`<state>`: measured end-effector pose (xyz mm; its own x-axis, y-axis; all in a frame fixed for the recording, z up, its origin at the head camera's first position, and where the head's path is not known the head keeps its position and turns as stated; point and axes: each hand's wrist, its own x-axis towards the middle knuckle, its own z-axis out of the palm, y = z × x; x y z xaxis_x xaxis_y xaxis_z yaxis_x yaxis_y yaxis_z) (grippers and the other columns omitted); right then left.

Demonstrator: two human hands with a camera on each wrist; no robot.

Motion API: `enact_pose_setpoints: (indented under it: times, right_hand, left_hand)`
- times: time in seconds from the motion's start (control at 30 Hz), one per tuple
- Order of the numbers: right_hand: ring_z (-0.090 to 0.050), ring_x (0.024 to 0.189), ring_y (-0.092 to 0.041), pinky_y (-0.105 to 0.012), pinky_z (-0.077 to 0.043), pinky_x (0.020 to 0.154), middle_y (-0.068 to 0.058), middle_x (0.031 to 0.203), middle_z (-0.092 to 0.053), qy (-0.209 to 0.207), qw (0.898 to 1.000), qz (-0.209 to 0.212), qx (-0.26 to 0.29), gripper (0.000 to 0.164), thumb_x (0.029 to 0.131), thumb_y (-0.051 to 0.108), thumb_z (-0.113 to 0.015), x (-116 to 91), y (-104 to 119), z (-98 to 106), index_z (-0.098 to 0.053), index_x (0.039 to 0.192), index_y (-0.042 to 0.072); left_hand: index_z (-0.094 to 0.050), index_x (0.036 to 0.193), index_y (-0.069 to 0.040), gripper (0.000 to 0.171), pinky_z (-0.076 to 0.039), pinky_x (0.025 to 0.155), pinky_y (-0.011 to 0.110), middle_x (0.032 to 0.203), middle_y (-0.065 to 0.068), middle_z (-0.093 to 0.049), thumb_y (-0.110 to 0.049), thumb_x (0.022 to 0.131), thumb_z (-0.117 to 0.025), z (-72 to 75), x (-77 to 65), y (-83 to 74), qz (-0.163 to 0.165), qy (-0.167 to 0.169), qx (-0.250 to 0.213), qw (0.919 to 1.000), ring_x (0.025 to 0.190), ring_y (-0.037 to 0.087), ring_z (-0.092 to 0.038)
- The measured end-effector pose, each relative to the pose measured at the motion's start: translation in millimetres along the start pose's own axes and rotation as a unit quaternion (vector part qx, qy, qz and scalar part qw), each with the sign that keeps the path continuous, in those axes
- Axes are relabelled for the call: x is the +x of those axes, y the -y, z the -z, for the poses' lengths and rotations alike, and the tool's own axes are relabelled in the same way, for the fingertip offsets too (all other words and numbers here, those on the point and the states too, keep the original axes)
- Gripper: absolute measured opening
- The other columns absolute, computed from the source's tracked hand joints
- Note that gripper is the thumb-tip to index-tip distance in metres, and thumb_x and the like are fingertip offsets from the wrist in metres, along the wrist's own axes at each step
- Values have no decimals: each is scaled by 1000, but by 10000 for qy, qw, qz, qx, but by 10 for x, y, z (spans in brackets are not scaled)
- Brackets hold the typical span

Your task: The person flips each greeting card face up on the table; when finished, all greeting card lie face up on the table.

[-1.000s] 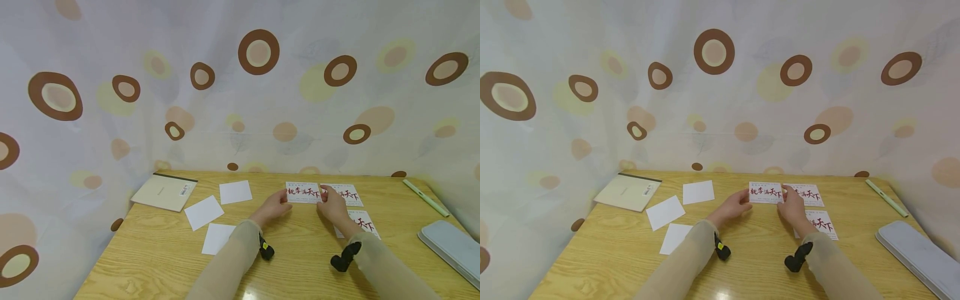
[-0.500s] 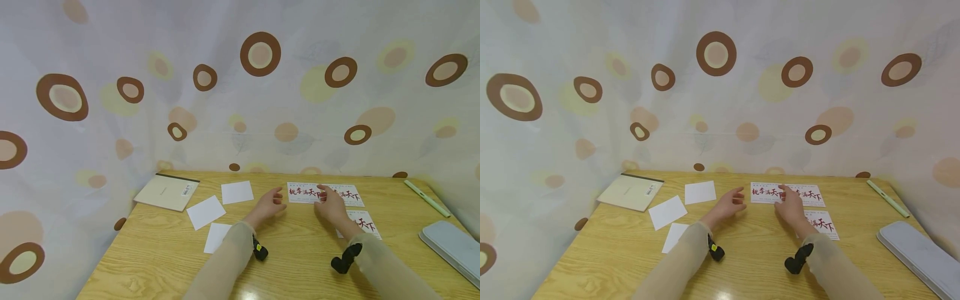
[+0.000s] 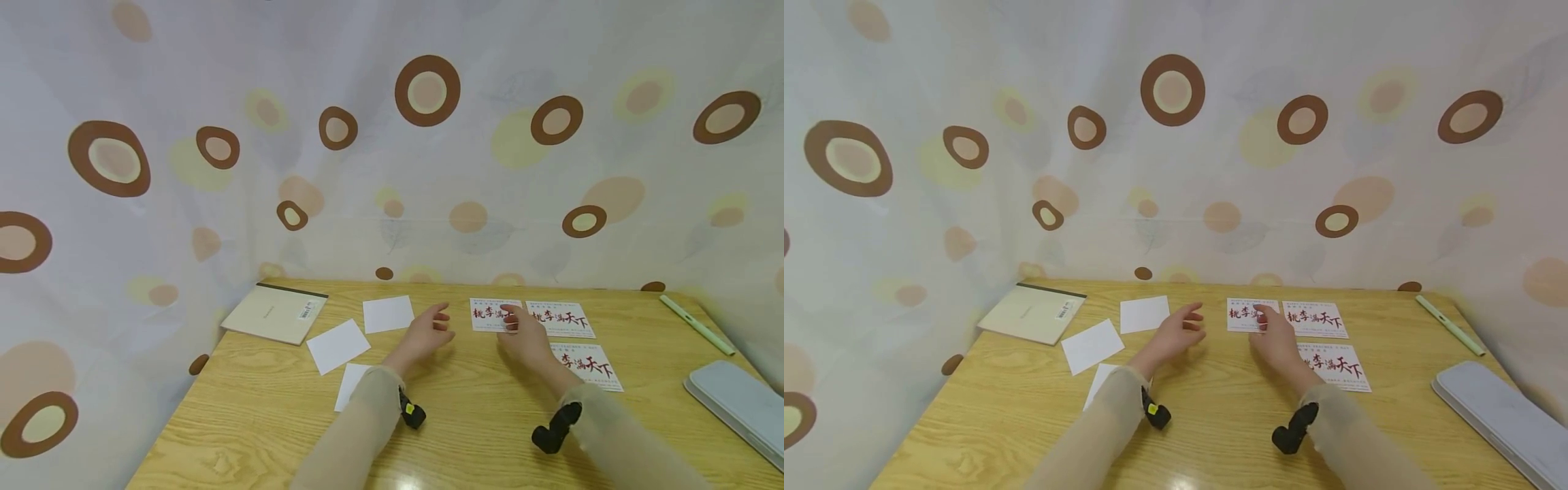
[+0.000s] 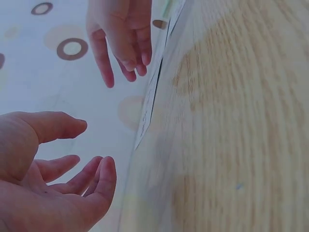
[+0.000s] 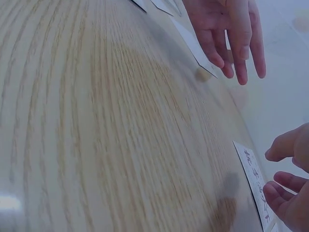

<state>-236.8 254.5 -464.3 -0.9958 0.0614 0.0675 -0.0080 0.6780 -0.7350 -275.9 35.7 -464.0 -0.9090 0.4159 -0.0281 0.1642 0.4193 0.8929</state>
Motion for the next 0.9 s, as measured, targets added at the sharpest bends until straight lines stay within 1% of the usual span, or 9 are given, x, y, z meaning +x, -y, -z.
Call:
enact_pose_setpoints:
  times: [0.17,0.23,0.37,0.5,0.67,0.77,0.9]
  right_hand:
    - [-59,112,-43,-52,-52,94,-30,125,-58,83,9999,123,32,60,87,0,-60,-36,67,-80,-43,145,-4]
    - [-60,111,-41,-52,-53,93,-28,124,-59,89,9999,148,-6,60,87,1,-60,-51,89,-108,-44,144,-2]
    - [-61,109,-39,-50,-53,93,-27,122,-60,87,9997,238,24,59,85,0,-61,-71,137,-163,-47,142,-3]
    - [-61,108,-39,-50,-53,93,-28,120,-61,72,9993,348,131,58,83,-3,-62,-75,171,-217,-49,140,-4]
    - [-62,107,-37,-49,-54,92,-27,119,-62,136,9988,420,225,59,83,-4,-63,-84,196,-306,-49,140,-5]
    - [-63,105,-36,-47,-54,92,-26,119,-62,221,9985,424,258,60,82,-3,-63,-107,219,-366,-49,140,-4]
    - [-64,103,-35,-46,-55,90,-25,117,-63,223,9983,448,288,59,80,-4,-63,-152,267,-423,-51,138,-4]
  left_hand:
    - [-40,150,-5,63,-55,92,41,136,18,-57,-8,92,-66,62,-86,-2,-183,-58,118,9997,118,32,-59]
    - [-40,150,-4,63,-55,92,43,136,19,-57,-7,93,-66,112,-136,3,-260,-76,188,9995,117,34,-59]
    - [-40,149,-1,62,-54,92,46,135,21,-56,-5,92,-65,243,-248,32,-343,-150,356,9987,116,36,-59]
    - [-40,149,0,62,-54,92,46,134,22,-56,-5,92,-65,347,-331,91,-353,-217,517,9978,115,35,-59]
    - [-41,148,-1,64,-55,90,43,132,21,-57,-7,90,-66,419,-407,174,-314,-296,621,9971,113,35,-59]
    - [-41,148,0,64,-54,91,45,132,22,-58,-6,90,-66,463,-455,210,-290,-358,655,9968,113,36,-60]
    - [-42,147,1,63,-53,92,48,131,22,-58,-6,89,-66,531,-509,239,-284,-418,743,9960,112,36,-61]
